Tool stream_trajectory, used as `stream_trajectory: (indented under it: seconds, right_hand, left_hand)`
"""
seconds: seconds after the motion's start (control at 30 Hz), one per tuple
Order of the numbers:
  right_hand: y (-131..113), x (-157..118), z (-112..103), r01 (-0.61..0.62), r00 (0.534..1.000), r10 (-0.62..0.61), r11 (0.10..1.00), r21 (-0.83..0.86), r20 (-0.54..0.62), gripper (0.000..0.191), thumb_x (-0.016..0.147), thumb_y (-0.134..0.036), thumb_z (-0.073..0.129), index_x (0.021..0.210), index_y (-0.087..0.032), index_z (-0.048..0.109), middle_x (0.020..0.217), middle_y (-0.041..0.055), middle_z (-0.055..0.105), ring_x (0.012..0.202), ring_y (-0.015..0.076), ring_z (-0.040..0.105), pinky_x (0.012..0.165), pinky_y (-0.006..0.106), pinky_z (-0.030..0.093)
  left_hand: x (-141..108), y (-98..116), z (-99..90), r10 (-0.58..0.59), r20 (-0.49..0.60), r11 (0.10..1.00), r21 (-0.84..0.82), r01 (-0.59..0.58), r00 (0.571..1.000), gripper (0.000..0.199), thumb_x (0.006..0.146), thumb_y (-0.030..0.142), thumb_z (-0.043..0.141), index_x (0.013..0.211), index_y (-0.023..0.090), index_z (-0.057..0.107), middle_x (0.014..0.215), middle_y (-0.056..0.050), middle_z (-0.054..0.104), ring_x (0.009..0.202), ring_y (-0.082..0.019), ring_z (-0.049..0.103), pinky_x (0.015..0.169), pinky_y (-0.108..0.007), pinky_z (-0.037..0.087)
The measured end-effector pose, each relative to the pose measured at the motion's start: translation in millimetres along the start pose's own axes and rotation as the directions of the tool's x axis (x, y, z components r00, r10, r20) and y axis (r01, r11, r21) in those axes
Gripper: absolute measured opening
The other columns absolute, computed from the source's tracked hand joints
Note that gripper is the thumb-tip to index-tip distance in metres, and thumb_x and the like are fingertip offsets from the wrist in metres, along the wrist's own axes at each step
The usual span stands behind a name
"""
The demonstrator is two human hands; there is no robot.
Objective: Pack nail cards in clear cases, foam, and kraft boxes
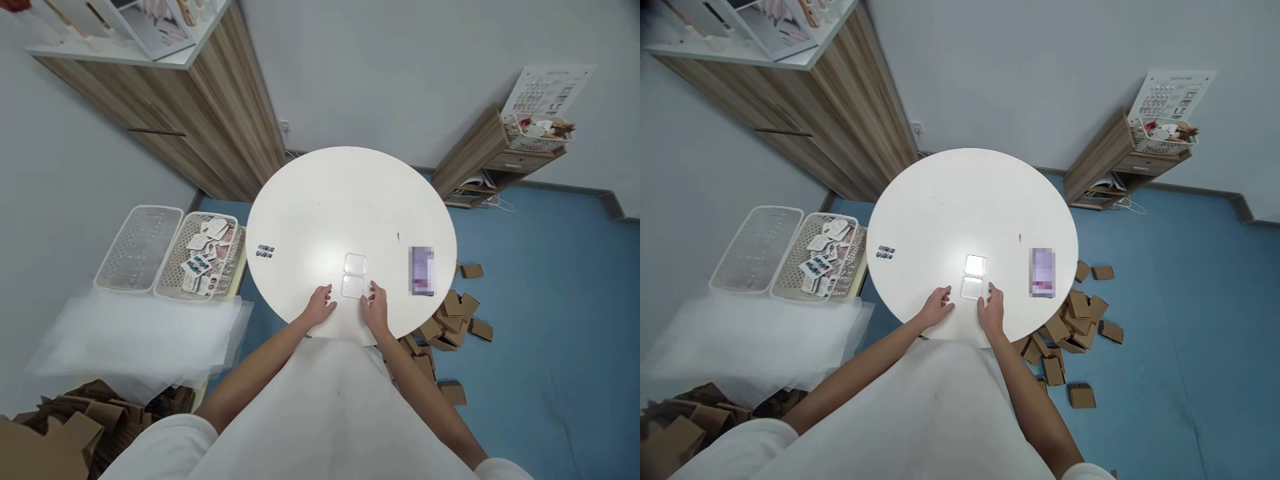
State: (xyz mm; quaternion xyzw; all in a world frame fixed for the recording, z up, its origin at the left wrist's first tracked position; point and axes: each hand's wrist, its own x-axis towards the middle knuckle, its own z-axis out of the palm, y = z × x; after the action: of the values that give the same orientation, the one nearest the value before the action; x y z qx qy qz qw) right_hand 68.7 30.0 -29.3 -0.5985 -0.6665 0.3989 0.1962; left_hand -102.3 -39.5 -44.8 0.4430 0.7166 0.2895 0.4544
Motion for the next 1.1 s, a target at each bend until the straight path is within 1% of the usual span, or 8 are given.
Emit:
stream_trajectory:
  seconds: [0.1,0.2,0.3,0.47,0.6,0.73,0.93,1.1]
  right_hand:
    - [-25.4,-2.2,18.8,0.130,0.991,-0.129,0.990,-0.051,0.023,0.049,0.078,-0.027,0.042,0.125,-0.020,0.034,0.106,0.0087,0.047,0.085,0.0183,0.048,0.073,0.035,0.045]
    - [-62.0,7.9,55.7,0.261,0.950,-0.244,0.963,-0.071,0.193,0.046,0.078,-0.025,0.042,0.124,-0.022,0.036,0.104,0.0076,0.048,0.092,0.0196,0.047,0.078,0.036,0.044]
    - [-99.6,28.3,103.0,0.307,0.900,-0.257,0.947,-0.094,0.351,0.046,0.077,-0.025,0.045,0.122,-0.023,0.038,0.106,0.0073,0.048,0.097,0.0207,0.047,0.081,0.037,0.042]
    - [-147.4,62.6,175.0,0.335,0.872,-0.220,0.920,-0.205,0.437,0.055,0.074,-0.029,0.053,0.125,-0.022,0.033,0.115,0.0089,0.042,0.106,0.0230,0.040,0.086,0.036,0.037]
    - [-167.5,74.3,207.7,0.362,0.868,-0.181,0.868,-0.340,0.461,0.060,0.069,-0.025,0.059,0.124,-0.022,0.034,0.112,0.0100,0.042,0.102,0.0246,0.040,0.081,0.036,0.037]
    - [-173.6,76.0,219.9,0.319,0.901,-0.130,0.846,-0.427,0.414,0.057,0.068,-0.021,0.060,0.120,-0.023,0.038,0.109,0.0096,0.042,0.097,0.0243,0.041,0.077,0.036,0.038]
    - [-171.6,72.4,220.7,0.300,0.911,-0.144,0.874,-0.383,0.385,0.055,0.067,-0.018,0.060,0.118,-0.024,0.039,0.109,0.0076,0.043,0.097,0.0229,0.042,0.080,0.036,0.037]
    - [-163.8,63.5,207.2,0.367,0.878,-0.207,0.870,-0.329,0.432,0.057,0.070,-0.013,0.054,0.123,-0.021,0.035,0.110,0.0091,0.045,0.099,0.0235,0.042,0.082,0.036,0.037]
  left_hand:
    - [-8.0,-21.5,-44.0,0.063,-0.096,0.996,0.074,-0.056,0.993,0.039,0.076,0.023,0.048,0.115,0.017,0.045,0.100,-0.007,0.050,0.086,-0.015,0.052,0.076,-0.029,0.046]
    - [-6.5,-43.8,-103.2,0.106,-0.281,0.977,0.210,-0.047,0.954,0.035,0.076,0.022,0.048,0.111,0.017,0.048,0.098,-0.007,0.051,0.088,-0.017,0.052,0.081,-0.032,0.044]
    - [7.9,-60.8,-161.6,0.101,-0.407,0.948,0.316,0.036,0.908,0.039,0.076,0.023,0.049,0.114,0.016,0.045,0.104,-0.008,0.048,0.094,-0.019,0.051,0.086,-0.034,0.041]
    - [42.2,-74.2,-220.1,0.035,-0.289,0.889,0.446,0.103,0.957,0.062,0.071,0.027,0.058,0.126,0.015,0.032,0.115,-0.011,0.041,0.107,-0.025,0.045,0.088,-0.033,0.039]
    - [58.2,-79.0,-229.9,-0.073,-0.159,0.864,0.482,0.142,0.985,0.072,0.068,0.026,0.062,0.130,0.016,0.027,0.114,-0.012,0.040,0.098,-0.025,0.050,0.077,-0.031,0.043]
    - [63.0,-84.2,-227.2,-0.065,-0.125,0.882,0.457,0.115,0.990,0.066,0.068,0.021,0.062,0.126,0.020,0.031,0.113,-0.010,0.041,0.095,-0.021,0.052,0.073,-0.027,0.042]
    - [59.5,-85.5,-221.6,-0.006,-0.154,0.898,0.433,0.073,0.988,0.059,0.069,0.016,0.060,0.122,0.018,0.034,0.114,-0.009,0.044,0.104,-0.023,0.047,0.082,-0.030,0.040]
    - [49.1,-82.1,-208.3,0.063,-0.189,0.905,0.425,0.024,0.980,0.057,0.070,0.019,0.058,0.122,0.015,0.034,0.111,-0.011,0.047,0.106,-0.024,0.045,0.088,-0.034,0.038]
